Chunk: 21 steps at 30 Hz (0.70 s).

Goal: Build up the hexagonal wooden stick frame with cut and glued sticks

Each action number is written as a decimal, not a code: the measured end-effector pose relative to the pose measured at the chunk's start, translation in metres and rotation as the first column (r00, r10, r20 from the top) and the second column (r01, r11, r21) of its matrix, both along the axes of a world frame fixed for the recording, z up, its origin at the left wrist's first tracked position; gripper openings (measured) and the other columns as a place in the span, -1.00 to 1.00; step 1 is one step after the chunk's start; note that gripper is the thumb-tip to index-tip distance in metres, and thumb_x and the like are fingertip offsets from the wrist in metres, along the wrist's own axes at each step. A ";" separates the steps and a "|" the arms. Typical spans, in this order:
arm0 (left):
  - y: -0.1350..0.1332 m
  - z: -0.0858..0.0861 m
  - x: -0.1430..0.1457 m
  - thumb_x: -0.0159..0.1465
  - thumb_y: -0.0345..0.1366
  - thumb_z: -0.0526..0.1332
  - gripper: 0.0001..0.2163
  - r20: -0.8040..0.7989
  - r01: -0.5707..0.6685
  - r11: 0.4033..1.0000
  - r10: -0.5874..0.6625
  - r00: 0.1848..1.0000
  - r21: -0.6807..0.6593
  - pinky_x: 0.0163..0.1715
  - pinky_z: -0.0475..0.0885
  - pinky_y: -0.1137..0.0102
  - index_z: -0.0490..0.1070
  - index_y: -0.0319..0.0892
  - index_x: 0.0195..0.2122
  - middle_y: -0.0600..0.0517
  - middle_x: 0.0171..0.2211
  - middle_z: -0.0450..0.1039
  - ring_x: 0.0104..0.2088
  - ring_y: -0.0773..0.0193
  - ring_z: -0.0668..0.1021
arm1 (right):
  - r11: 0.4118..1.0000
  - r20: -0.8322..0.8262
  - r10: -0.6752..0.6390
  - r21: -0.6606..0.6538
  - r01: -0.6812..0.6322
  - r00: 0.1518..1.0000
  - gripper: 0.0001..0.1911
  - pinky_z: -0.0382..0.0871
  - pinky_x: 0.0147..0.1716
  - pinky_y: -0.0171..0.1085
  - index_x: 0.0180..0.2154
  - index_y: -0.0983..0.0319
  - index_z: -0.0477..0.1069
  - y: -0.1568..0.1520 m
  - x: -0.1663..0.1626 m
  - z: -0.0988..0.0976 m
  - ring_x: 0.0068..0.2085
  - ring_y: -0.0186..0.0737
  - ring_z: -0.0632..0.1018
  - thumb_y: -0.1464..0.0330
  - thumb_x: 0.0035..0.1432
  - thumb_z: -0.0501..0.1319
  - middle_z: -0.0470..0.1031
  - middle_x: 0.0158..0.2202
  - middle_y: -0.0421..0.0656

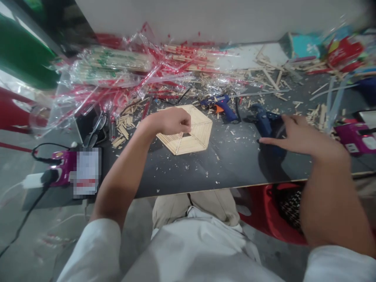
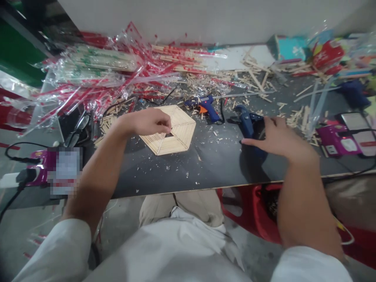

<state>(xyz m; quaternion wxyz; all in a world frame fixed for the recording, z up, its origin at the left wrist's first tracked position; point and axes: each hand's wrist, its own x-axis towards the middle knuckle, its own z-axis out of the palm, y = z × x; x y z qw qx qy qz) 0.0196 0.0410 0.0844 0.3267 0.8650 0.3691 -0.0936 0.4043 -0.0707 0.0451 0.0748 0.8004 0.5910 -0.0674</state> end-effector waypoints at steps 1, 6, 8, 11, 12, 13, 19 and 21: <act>-0.001 0.005 -0.003 0.33 -0.29 0.21 -0.84 0.011 -0.007 0.998 0.008 1.000 -0.055 -0.24 0.39 0.40 0.57 -0.21 -0.24 -0.06 -0.19 0.73 -0.24 0.24 0.67 | 1.000 0.002 0.000 -0.018 0.000 1.000 -0.02 0.26 0.18 -0.02 0.47 0.53 0.23 -0.003 0.002 -0.001 0.43 0.38 0.37 0.00 0.32 0.43 0.27 0.40 0.55; -0.008 0.022 -0.008 0.36 -0.34 0.17 -0.80 0.090 -0.126 0.983 0.139 0.986 -0.135 -0.31 0.46 0.42 0.52 -0.22 -0.06 -0.06 -0.27 0.70 -0.35 0.25 0.67 | 0.984 0.199 0.109 -0.158 -0.078 0.974 -0.22 0.09 0.29 0.02 0.33 0.63 0.33 -0.002 -0.001 -0.002 0.39 0.46 0.35 0.07 0.45 0.29 0.39 0.27 0.51; -0.011 0.026 -0.005 0.37 -0.37 0.17 -0.83 0.120 -0.175 0.983 0.181 0.976 -0.059 -0.33 0.47 0.43 0.54 -0.24 -0.11 -0.05 -0.34 0.67 -0.40 0.28 0.65 | 0.972 0.206 0.170 -0.197 -0.130 0.963 -0.31 0.16 0.21 -0.02 0.23 0.72 0.39 0.001 -0.003 -0.001 0.31 0.40 0.42 0.15 0.48 0.27 0.44 0.20 0.52; -0.014 0.031 0.000 0.39 -0.38 0.17 -0.83 0.177 -0.208 0.978 0.202 0.963 0.016 -0.34 0.48 0.44 0.57 -0.26 -0.24 -0.04 -0.42 0.64 -0.44 0.31 0.63 | 0.982 0.140 0.096 -0.175 -0.071 0.985 -0.42 0.25 0.01 -0.06 0.23 0.72 0.38 0.004 -0.009 0.004 0.16 0.29 0.52 0.31 0.44 0.25 0.45 0.19 0.53; -0.014 0.032 0.001 0.39 -0.38 0.18 -0.83 0.190 -0.209 0.978 0.201 0.961 0.022 -0.35 0.48 0.45 0.57 -0.26 -0.27 -0.03 -0.43 0.63 -0.45 0.32 0.63 | 0.986 0.094 0.046 -0.163 -0.030 0.995 -0.47 0.27 -0.06 -0.08 0.24 0.66 0.40 0.005 -0.012 0.007 0.09 0.22 0.55 0.37 0.41 0.25 0.49 0.17 0.49; -0.015 0.033 0.001 0.39 -0.37 0.19 -0.83 0.201 -0.211 0.977 0.202 0.958 0.024 -0.36 0.48 0.46 0.56 -0.25 -0.30 -0.02 -0.45 0.62 -0.47 0.33 0.62 | 0.988 0.044 -0.011 -0.154 0.017 0.999 -0.53 0.27 -0.11 -0.10 0.21 0.60 0.45 0.005 -0.016 0.011 0.00 0.15 0.57 0.42 0.38 0.24 0.53 0.13 0.43; -0.016 0.030 0.001 0.41 -0.37 0.19 -0.83 0.217 -0.220 0.975 0.223 0.950 -0.040 -0.44 0.47 0.47 0.54 -0.23 -0.31 0.01 -0.46 0.62 -0.55 0.36 0.59 | 0.966 -0.611 -0.213 -0.016 0.258 0.762 -0.75 0.37 -0.14 -0.18 -0.01 0.25 0.54 -0.015 -0.053 0.023 -0.21 -0.07 0.56 0.35 0.30 0.26 0.64 -0.14 0.03; -0.017 0.029 0.003 0.41 -0.38 0.18 -0.83 0.227 -0.216 0.975 0.221 0.949 -0.045 -0.44 0.47 0.48 0.52 -0.22 -0.32 0.03 -0.48 0.60 -0.56 0.37 0.59 | 0.976 -0.791 -0.136 -0.002 0.220 0.596 -0.75 0.38 -0.01 -0.15 -0.09 0.21 0.54 -0.024 -0.074 0.023 -0.11 -0.04 0.58 0.25 0.22 0.32 0.64 -0.12 -0.03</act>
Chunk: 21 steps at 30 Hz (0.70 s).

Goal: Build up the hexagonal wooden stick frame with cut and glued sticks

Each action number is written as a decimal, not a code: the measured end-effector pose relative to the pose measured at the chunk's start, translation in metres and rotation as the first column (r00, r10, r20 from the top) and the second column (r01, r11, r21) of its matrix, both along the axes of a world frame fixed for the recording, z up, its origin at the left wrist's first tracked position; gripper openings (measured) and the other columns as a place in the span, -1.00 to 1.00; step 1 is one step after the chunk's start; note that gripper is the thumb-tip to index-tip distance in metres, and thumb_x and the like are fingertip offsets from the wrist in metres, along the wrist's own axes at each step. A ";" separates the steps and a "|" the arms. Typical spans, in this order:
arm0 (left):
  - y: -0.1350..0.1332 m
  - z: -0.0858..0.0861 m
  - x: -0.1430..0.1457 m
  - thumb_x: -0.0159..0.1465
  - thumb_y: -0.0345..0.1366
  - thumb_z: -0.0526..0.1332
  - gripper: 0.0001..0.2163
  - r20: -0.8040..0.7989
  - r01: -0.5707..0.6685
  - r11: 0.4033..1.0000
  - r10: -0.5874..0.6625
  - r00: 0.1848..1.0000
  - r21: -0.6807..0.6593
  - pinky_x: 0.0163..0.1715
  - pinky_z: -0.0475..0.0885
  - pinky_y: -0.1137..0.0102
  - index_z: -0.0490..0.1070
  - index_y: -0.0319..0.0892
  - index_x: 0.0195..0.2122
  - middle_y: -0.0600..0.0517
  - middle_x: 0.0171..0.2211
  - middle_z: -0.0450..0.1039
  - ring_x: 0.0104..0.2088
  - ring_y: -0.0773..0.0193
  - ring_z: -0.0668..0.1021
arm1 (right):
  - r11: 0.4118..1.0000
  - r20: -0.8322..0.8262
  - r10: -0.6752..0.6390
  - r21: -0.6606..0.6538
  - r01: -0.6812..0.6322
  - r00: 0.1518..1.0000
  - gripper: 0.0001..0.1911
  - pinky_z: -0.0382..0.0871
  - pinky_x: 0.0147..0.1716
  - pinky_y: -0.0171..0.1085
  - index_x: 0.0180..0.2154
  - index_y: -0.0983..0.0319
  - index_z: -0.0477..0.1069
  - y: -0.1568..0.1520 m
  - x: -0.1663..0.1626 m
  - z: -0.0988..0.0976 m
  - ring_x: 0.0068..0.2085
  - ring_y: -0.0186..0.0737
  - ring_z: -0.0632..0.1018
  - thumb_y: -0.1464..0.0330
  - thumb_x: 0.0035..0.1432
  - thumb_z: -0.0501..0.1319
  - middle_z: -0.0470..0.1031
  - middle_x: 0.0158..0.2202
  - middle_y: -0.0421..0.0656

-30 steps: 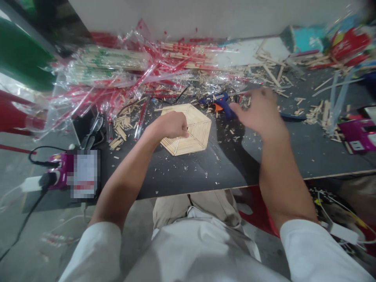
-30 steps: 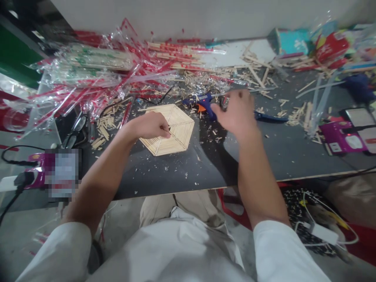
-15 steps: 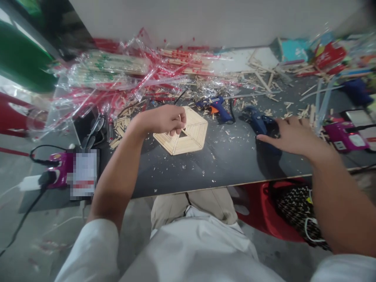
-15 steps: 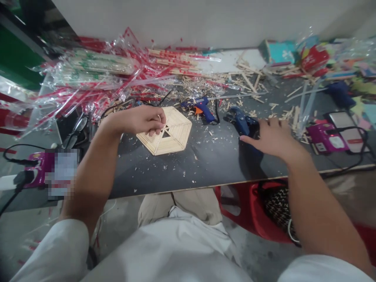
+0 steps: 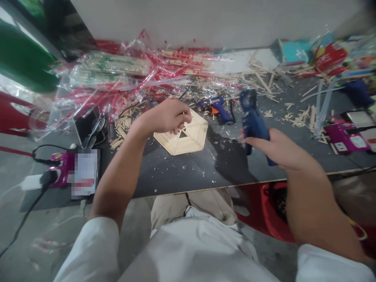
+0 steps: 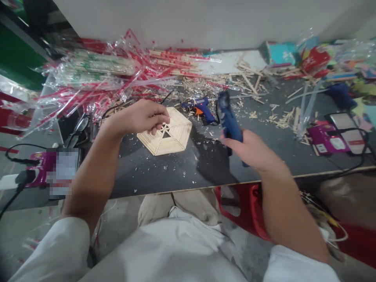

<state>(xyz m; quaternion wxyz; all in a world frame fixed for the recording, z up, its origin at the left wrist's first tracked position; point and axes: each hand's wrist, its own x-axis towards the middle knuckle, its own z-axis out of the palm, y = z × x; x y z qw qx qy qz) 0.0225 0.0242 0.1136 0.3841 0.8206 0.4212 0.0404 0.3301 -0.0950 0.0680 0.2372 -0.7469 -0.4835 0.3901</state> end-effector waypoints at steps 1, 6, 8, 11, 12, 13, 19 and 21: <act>-0.001 0.000 0.001 0.42 -0.39 0.17 -0.82 0.008 0.000 1.000 0.000 1.000 -0.004 -0.44 0.47 0.49 0.51 -0.22 -0.32 0.03 -0.48 0.59 -0.56 0.37 0.59 | 0.998 -0.068 0.055 0.008 -0.054 0.996 -0.72 0.37 0.01 -0.13 -0.13 0.21 0.53 -0.004 -0.012 0.000 -0.09 -0.02 0.58 0.18 0.19 0.33 0.63 -0.14 -0.05; -0.005 0.005 0.002 0.46 -0.36 0.11 -0.79 0.042 0.038 0.998 -0.036 0.998 -0.059 -0.40 0.52 0.46 0.53 -0.21 -0.25 0.01 -0.47 0.60 -0.50 0.33 0.63 | 0.958 -0.166 0.285 0.063 -0.278 0.944 -0.60 0.35 -0.23 -0.13 -0.19 0.17 0.44 -0.011 -0.074 0.000 -0.31 -0.09 0.47 -0.01 0.15 0.29 0.51 -0.33 -0.15; -0.006 0.007 0.000 0.48 -0.31 0.12 -0.77 0.038 0.059 0.997 -0.057 0.998 -0.055 -0.40 0.52 0.45 0.54 -0.20 -0.26 0.00 -0.48 0.59 -0.50 0.32 0.62 | 0.943 -0.218 0.329 0.125 -0.308 0.919 -0.64 0.35 -0.27 -0.14 -0.19 0.16 0.42 -0.012 -0.090 -0.004 -0.32 -0.10 0.47 0.02 0.16 0.27 0.50 -0.34 -0.17; -0.006 0.008 -0.002 0.47 -0.25 0.14 -0.73 0.009 0.074 0.996 -0.074 0.997 -0.044 -0.42 0.50 0.45 0.51 -0.18 -0.36 0.01 -0.56 0.54 -0.52 0.31 0.60 | 0.941 -0.237 0.328 0.171 -0.293 0.915 -0.70 0.38 -0.26 -0.13 -0.21 0.15 0.39 -0.013 -0.103 -0.008 -0.30 -0.10 0.49 0.06 0.21 0.24 0.50 -0.34 -0.17; -0.006 0.009 -0.002 0.46 -0.26 0.15 -0.73 -0.002 0.079 0.996 -0.079 0.997 -0.043 -0.43 0.49 0.45 0.50 -0.17 -0.38 0.01 -0.57 0.53 -0.53 0.31 0.60 | 0.941 -0.224 0.323 0.184 -0.285 0.920 -0.71 0.38 -0.25 -0.13 -0.20 0.15 0.39 -0.014 -0.106 -0.009 -0.30 -0.10 0.49 0.07 0.21 0.23 0.50 -0.33 -0.16; -0.006 0.009 -0.002 0.44 -0.27 0.15 -0.74 -0.015 0.084 0.996 -0.084 0.996 -0.041 -0.43 0.48 0.44 0.49 -0.17 -0.40 0.01 -0.58 0.53 -0.53 0.31 0.59 | 0.939 -0.208 0.323 0.191 -0.285 0.923 -0.72 0.38 -0.25 -0.13 -0.19 0.15 0.38 -0.015 -0.107 -0.009 -0.30 -0.10 0.49 0.09 0.21 0.23 0.51 -0.31 -0.15; -0.006 0.013 -0.003 0.40 -0.32 0.14 -0.72 -0.080 0.100 0.995 -0.101 0.992 -0.009 -0.37 0.47 0.41 0.47 -0.17 -0.48 0.01 -0.59 0.52 -0.53 0.29 0.58 | 0.919 -0.150 0.358 0.229 -0.320 0.922 -0.77 0.37 -0.24 -0.11 -0.21 0.14 0.34 -0.017 -0.114 -0.005 -0.30 -0.09 0.47 0.13 0.21 0.19 0.50 -0.29 -0.11; -0.006 0.013 -0.004 0.39 -0.31 0.14 -0.72 -0.082 0.109 0.994 -0.108 0.991 0.000 -0.34 0.47 0.40 0.47 -0.17 -0.48 0.01 -0.59 0.51 -0.51 0.28 0.59 | 0.919 -0.147 0.350 0.246 -0.308 0.925 -0.76 0.38 -0.21 -0.09 -0.21 0.14 0.34 -0.018 -0.116 -0.008 -0.28 -0.08 0.47 0.13 0.20 0.18 0.51 -0.27 -0.10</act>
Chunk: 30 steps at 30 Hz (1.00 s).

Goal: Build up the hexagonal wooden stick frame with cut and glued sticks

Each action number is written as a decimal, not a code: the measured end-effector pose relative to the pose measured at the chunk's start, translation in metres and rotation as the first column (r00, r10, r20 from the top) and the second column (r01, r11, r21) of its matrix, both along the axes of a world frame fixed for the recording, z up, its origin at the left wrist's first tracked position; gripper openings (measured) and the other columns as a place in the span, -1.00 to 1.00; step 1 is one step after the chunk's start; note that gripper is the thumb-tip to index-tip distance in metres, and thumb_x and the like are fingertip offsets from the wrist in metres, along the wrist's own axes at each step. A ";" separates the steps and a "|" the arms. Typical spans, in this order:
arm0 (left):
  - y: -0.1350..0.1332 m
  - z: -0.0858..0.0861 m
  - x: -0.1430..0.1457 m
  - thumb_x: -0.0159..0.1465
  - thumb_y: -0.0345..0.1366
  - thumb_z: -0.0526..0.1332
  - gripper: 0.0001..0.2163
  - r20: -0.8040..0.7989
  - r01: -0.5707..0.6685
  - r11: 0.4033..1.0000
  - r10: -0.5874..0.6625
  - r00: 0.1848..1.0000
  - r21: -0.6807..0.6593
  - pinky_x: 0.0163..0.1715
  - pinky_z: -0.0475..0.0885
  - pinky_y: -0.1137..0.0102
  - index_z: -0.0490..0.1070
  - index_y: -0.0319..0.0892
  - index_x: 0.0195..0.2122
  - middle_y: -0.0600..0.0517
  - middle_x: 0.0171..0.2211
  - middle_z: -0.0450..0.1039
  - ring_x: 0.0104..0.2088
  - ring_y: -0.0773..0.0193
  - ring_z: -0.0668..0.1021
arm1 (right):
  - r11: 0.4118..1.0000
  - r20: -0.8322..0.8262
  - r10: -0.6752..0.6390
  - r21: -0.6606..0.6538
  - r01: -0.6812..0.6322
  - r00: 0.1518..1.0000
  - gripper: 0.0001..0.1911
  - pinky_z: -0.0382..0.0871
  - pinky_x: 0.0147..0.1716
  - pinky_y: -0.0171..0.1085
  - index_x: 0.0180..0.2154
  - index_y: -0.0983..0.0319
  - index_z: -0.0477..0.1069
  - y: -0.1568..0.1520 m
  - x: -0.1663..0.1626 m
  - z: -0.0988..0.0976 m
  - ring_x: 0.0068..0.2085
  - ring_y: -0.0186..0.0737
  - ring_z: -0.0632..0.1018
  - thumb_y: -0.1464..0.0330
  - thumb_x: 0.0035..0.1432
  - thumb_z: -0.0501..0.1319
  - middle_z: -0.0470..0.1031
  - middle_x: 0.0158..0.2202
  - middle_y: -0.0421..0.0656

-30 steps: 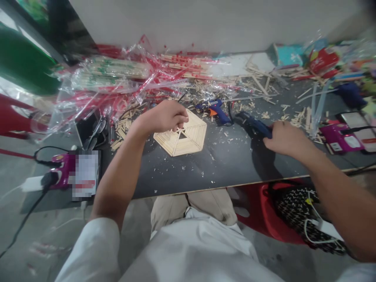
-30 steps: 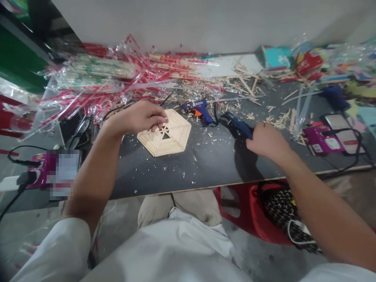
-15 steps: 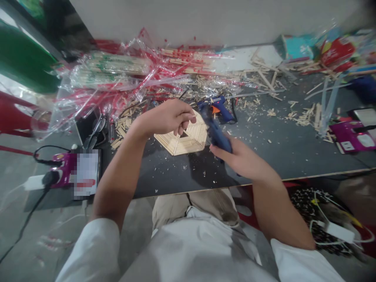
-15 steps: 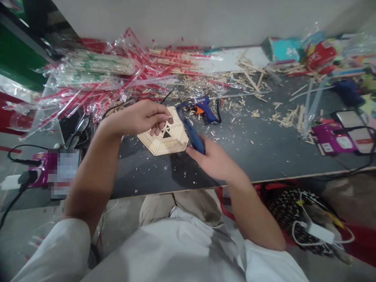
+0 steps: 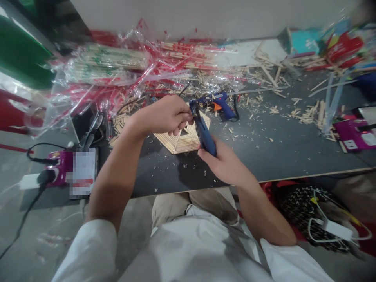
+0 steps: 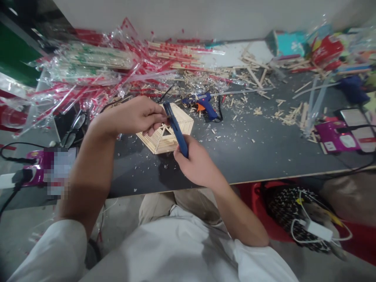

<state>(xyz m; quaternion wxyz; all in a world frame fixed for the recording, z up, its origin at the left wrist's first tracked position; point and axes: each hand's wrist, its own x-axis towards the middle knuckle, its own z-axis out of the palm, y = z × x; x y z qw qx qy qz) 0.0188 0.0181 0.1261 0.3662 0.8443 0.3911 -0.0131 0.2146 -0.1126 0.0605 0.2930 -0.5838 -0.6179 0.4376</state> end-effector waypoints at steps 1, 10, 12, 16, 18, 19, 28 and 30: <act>0.000 0.000 0.000 0.39 -0.30 0.14 -0.72 0.000 0.003 1.000 -0.003 1.000 0.005 -0.34 0.47 0.40 0.47 -0.17 -0.48 0.01 -0.59 0.51 -0.50 0.28 0.59 | 1.000 -0.004 -0.005 0.006 0.006 1.000 -0.76 0.38 -0.20 -0.08 -0.21 0.15 0.34 0.000 -0.001 -0.002 -0.27 -0.08 0.47 0.13 0.20 0.18 0.51 -0.25 -0.09; 0.001 0.000 -0.002 0.39 -0.27 0.15 -0.70 -0.008 0.019 0.999 -0.018 1.000 0.042 -0.36 0.43 0.41 0.46 -0.17 -0.49 0.03 -0.60 0.48 -0.52 0.31 0.56 | 0.999 -0.026 -0.042 0.022 0.043 0.999 -0.78 0.38 -0.23 -0.08 -0.21 0.14 0.31 -0.004 -0.007 -0.009 -0.30 -0.08 0.48 0.18 0.16 0.20 0.51 -0.26 -0.10; 0.001 0.000 -0.003 0.39 -0.26 0.16 -0.71 -0.012 0.026 0.999 -0.025 1.000 0.045 -0.34 0.43 0.40 0.49 -0.18 -0.47 0.03 -0.59 0.49 -0.50 0.29 0.57 | 0.998 -0.032 -0.052 0.024 0.053 0.998 -0.78 0.38 -0.22 -0.08 -0.19 0.14 0.29 -0.004 -0.008 -0.011 -0.30 -0.08 0.49 0.19 0.16 0.21 0.51 -0.24 -0.09; 0.002 -0.001 -0.004 0.39 -0.26 0.16 -0.73 -0.001 0.041 0.998 -0.041 0.999 0.043 -0.27 0.45 0.38 0.56 -0.18 -0.41 0.02 -0.57 0.50 -0.43 0.24 0.60 | 0.998 -0.098 -0.056 0.036 0.059 0.994 -0.76 0.41 -0.21 -0.09 -0.18 0.13 0.27 -0.004 -0.010 -0.017 -0.29 -0.11 0.50 0.20 0.16 0.22 0.49 -0.26 -0.13; 0.002 0.001 -0.004 0.38 -0.29 0.16 -0.75 -0.004 0.044 0.998 -0.044 0.999 0.044 -0.25 0.45 0.36 0.57 -0.19 -0.39 0.01 -0.55 0.50 -0.41 0.22 0.61 | 0.997 -0.135 -0.069 0.038 0.074 0.988 -0.72 0.42 -0.20 -0.09 -0.14 0.13 0.27 -0.005 -0.011 -0.019 -0.29 -0.11 0.50 0.19 0.16 0.23 0.48 -0.26 -0.14; 0.001 0.001 -0.003 0.37 -0.30 0.15 -0.75 -0.010 0.044 0.998 -0.044 0.999 0.048 -0.25 0.45 0.36 0.57 -0.19 -0.39 0.01 -0.55 0.51 -0.40 0.22 0.61 | 0.996 -0.144 -0.075 0.040 0.081 0.987 -0.70 0.43 -0.19 -0.08 -0.12 0.14 0.28 -0.006 -0.011 -0.020 -0.27 -0.11 0.51 0.18 0.16 0.24 0.49 -0.25 -0.13; -0.003 0.007 -0.001 0.30 -0.37 0.13 -0.78 -0.076 0.018 0.994 -0.010 0.997 0.105 -0.26 0.41 0.39 0.50 -0.20 -0.45 0.05 -0.58 0.47 -0.47 0.29 0.57 | 0.988 -0.047 -0.143 0.055 0.145 0.989 -0.71 0.39 -0.21 -0.10 -0.15 0.13 0.35 -0.005 -0.013 -0.026 -0.27 -0.07 0.56 0.13 0.18 0.27 0.56 -0.27 -0.13; -0.002 0.006 -0.002 0.31 -0.33 0.14 -0.78 -0.058 0.023 0.993 -0.016 0.998 0.119 -0.24 0.42 0.39 0.52 -0.18 -0.43 0.05 -0.59 0.46 -0.44 0.27 0.59 | 0.984 -0.007 -0.161 0.078 0.161 0.987 -0.75 0.37 -0.23 -0.12 -0.23 0.13 0.35 -0.005 -0.013 -0.027 -0.29 -0.08 0.55 0.12 0.20 0.27 0.55 -0.31 -0.14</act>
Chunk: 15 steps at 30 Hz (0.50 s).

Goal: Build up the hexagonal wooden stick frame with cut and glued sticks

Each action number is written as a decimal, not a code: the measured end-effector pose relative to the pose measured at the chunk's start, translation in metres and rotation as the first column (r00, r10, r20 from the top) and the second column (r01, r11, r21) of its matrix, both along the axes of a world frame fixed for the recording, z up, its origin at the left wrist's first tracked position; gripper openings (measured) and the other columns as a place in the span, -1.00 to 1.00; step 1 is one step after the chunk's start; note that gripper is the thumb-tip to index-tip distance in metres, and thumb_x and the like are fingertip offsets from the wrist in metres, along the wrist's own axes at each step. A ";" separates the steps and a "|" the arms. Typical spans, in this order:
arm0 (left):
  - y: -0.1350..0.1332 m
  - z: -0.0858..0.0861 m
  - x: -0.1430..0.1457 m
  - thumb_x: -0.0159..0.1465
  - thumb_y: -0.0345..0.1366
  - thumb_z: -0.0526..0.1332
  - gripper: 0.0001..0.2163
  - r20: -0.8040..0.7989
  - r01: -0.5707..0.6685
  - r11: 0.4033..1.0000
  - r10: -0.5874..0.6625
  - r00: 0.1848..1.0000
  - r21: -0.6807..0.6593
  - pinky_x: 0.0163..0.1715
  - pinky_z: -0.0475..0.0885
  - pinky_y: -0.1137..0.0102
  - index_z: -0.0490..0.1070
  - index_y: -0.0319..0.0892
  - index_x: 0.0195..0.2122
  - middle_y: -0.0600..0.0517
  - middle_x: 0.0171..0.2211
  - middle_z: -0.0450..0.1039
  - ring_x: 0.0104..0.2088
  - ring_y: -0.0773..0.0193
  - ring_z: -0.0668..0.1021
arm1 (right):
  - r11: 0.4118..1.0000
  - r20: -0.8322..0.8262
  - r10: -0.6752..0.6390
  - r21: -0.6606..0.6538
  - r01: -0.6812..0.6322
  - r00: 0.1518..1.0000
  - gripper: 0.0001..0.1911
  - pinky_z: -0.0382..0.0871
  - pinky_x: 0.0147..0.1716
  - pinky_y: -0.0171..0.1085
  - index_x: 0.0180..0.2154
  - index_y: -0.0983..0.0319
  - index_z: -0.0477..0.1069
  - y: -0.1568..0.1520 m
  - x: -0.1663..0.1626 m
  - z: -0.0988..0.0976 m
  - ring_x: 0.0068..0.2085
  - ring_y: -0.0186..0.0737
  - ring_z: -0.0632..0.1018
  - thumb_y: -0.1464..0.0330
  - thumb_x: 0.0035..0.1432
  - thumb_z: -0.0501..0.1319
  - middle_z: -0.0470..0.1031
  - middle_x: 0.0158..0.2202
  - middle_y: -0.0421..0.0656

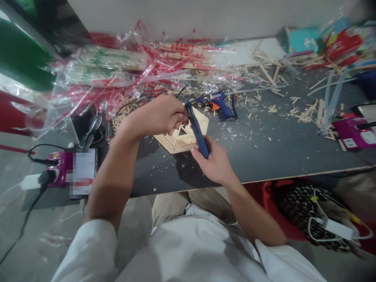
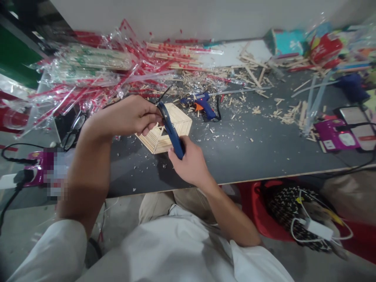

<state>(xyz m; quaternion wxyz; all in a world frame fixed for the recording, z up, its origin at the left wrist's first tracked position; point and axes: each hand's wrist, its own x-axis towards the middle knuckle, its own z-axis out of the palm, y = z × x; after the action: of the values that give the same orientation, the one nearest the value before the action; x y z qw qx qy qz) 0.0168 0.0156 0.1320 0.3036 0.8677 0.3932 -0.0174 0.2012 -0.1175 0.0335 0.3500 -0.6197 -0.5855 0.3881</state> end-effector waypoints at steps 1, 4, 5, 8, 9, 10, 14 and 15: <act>0.000 0.000 -0.001 0.31 -0.32 0.15 -0.79 0.007 0.004 1.000 -0.004 1.000 -0.001 -0.22 0.42 0.38 0.54 -0.18 -0.42 0.06 -0.58 0.46 -0.42 0.26 0.60 | 1.000 0.014 -0.005 0.013 0.005 1.000 -0.76 0.35 -0.24 -0.13 -0.26 0.12 0.34 0.000 0.000 0.000 -0.30 -0.09 0.55 0.12 0.21 0.26 0.55 -0.33 -0.14; 0.000 -0.001 -0.001 0.31 -0.28 0.16 -0.78 0.011 0.011 1.000 -0.011 1.000 -0.010 -0.18 0.43 0.38 0.57 -0.18 -0.38 0.06 -0.58 0.45 -0.37 0.24 0.61 | 0.999 0.046 -0.004 0.050 0.002 0.999 -0.75 0.34 -0.25 -0.13 -0.30 0.12 0.33 0.001 0.000 0.001 -0.29 -0.08 0.54 0.10 0.23 0.24 0.55 -0.33 -0.11; 0.000 -0.001 -0.001 0.31 -0.28 0.15 -0.78 0.007 0.008 1.000 -0.008 1.000 -0.009 -0.18 0.43 0.38 0.56 -0.18 -0.38 0.06 -0.58 0.45 -0.37 0.23 0.61 | 0.999 0.054 -0.002 0.054 -0.001 0.999 -0.75 0.33 -0.25 -0.13 -0.31 0.12 0.33 0.001 0.000 0.001 -0.29 -0.07 0.54 0.10 0.23 0.24 0.56 -0.33 -0.11; -0.001 0.000 0.001 0.31 -0.29 0.14 -0.77 -0.013 -0.008 1.000 0.008 1.000 -0.006 -0.19 0.44 0.37 0.55 -0.20 -0.41 0.05 -0.58 0.45 -0.39 0.23 0.61 | 0.998 0.060 0.000 0.057 -0.003 0.998 -0.76 0.34 -0.23 -0.11 -0.30 0.12 0.33 0.002 0.001 0.001 -0.27 -0.05 0.55 0.10 0.24 0.23 0.56 -0.31 -0.09; -0.001 0.000 0.001 0.31 -0.29 0.14 -0.77 -0.015 -0.013 1.000 0.013 1.000 -0.010 -0.20 0.44 0.37 0.54 -0.20 -0.41 0.04 -0.58 0.45 -0.39 0.23 0.61 | 0.998 0.054 -0.003 0.057 0.000 0.999 -0.76 0.34 -0.22 -0.11 -0.30 0.12 0.34 0.002 0.001 0.001 -0.26 -0.05 0.55 0.11 0.23 0.22 0.56 -0.31 -0.08; -0.001 -0.001 0.002 0.31 -0.29 0.15 -0.77 -0.012 -0.018 1.000 0.017 1.000 -0.015 -0.20 0.45 0.36 0.54 -0.20 -0.42 0.04 -0.58 0.45 -0.39 0.22 0.61 | 0.998 0.048 -0.004 0.058 0.001 0.999 -0.77 0.34 -0.22 -0.11 -0.29 0.12 0.34 0.003 0.001 0.001 -0.26 -0.05 0.55 0.11 0.23 0.22 0.56 -0.30 -0.08; -0.003 0.000 0.004 0.32 -0.30 0.16 -0.79 0.016 -0.033 0.998 0.033 0.999 -0.049 -0.22 0.46 0.37 0.53 -0.20 -0.42 0.05 -0.60 0.43 -0.41 0.24 0.61 | 0.998 0.053 0.012 0.054 -0.015 0.999 -0.77 0.31 -0.25 -0.12 -0.30 0.13 0.34 0.005 0.003 0.000 -0.30 -0.07 0.51 0.11 0.22 0.21 0.55 -0.32 -0.09; -0.003 0.000 0.005 0.32 -0.31 0.16 -0.79 0.018 -0.047 0.997 0.048 0.999 -0.057 -0.25 0.45 0.38 0.51 -0.20 -0.43 0.06 -0.60 0.43 -0.44 0.26 0.60 | 0.998 0.062 0.014 0.053 -0.017 0.998 -0.77 0.30 -0.26 -0.12 -0.31 0.12 0.33 0.005 0.003 0.000 -0.31 -0.08 0.50 0.11 0.22 0.21 0.54 -0.33 -0.10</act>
<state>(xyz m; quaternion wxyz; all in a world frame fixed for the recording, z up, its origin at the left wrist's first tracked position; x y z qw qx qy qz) 0.0215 0.0122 0.1323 0.3323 0.8493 0.4100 -0.0130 0.2044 -0.1122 0.0339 0.3453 -0.6171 -0.6109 0.3560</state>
